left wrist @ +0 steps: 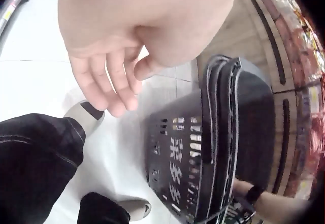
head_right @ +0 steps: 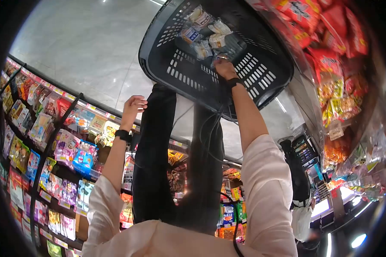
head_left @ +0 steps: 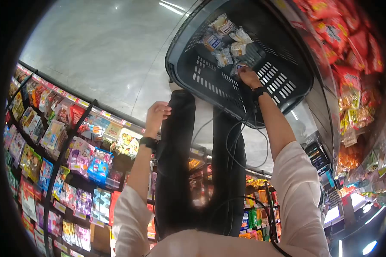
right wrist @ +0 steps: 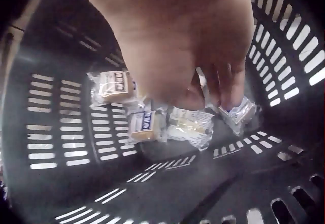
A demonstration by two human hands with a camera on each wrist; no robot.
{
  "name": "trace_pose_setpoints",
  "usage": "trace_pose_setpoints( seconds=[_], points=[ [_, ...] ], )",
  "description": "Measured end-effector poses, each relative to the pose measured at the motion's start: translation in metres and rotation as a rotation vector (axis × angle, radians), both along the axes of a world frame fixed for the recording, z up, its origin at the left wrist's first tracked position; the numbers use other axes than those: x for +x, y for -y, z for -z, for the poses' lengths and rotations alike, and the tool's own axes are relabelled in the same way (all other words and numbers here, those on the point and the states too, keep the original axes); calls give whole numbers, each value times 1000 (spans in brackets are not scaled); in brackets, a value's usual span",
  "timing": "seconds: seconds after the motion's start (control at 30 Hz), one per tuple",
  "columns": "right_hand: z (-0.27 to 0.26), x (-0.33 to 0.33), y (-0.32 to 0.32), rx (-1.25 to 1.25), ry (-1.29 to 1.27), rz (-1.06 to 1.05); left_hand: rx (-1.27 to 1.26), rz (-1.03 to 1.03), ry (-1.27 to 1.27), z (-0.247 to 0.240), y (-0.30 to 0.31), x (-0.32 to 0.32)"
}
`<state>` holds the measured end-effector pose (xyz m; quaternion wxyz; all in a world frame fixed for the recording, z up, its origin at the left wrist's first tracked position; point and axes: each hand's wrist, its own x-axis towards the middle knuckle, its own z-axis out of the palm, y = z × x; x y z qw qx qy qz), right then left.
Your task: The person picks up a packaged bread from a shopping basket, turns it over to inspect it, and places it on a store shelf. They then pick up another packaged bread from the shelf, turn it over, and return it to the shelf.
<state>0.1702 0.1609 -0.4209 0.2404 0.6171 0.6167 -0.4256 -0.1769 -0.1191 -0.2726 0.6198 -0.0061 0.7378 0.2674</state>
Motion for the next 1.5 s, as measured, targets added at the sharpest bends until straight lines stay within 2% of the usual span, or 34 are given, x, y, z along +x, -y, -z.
trace_pose_setpoints(
  seconds=[0.07,0.13,0.17,0.27,0.3,0.43,0.57,0.63,0.73,0.77,0.83,0.93,1.0,1.07,1.13,1.17,1.2,1.23,1.27,1.33,1.4,1.5],
  points=[
    [52,17,6,-76,9,7,66,-53,11,8,-1,-17],
    [112,50,17,-88,20,-4,74,9,-29,16,-15,-32],
    [158,75,32,73,34,-112,120,-12,-56,20,-28,-34],
    [151,84,19,-147,-15,-81,169,-7,-93,12,-64,-43],
    [197,110,27,-211,-38,28,178,-16,-97,11,-70,-45],
    [194,101,18,-244,-166,153,249,-8,-94,-20,-116,-32],
    [197,81,1,-265,-225,197,260,-9,-57,-32,-126,-17],
    [217,68,9,-9,75,41,234,-6,-70,-38,-127,-15],
    [204,52,3,21,115,-27,222,5,-110,-42,-119,-17],
    [189,49,-2,-4,89,-24,217,10,-120,-45,-116,-16],
    [120,22,-22,-122,138,-65,231,9,-124,-47,-114,-17],
    [67,14,-43,-43,227,-103,276,22,-134,-68,-125,-14],
    [11,4,-57,101,117,-241,331,80,-144,-89,-139,-8],
    [-90,-14,-84,-102,-30,-144,392,161,-142,-124,-158,3],
    [-208,-45,-94,-133,-148,-101,462,166,-40,-159,-176,18],
    [-262,-57,-91,-53,-259,-40,506,200,-36,-178,-185,29],
    [-286,-54,-84,-45,-282,-35,553,240,-27,-200,-196,39],
    [-362,-75,-89,-27,-249,-98,556,300,-38,-231,-209,50],
    [-404,-77,-82,26,-347,-76,555,360,-43,-263,-219,62],
    [-487,-77,-73,-27,-426,105,568,376,-3,-331,-236,75],
    [-540,-64,-52,52,-480,222,599,371,-7,-403,-240,80],
    [-623,-48,-18,90,-723,434,687,397,17,-498,-233,85]
  ],
)
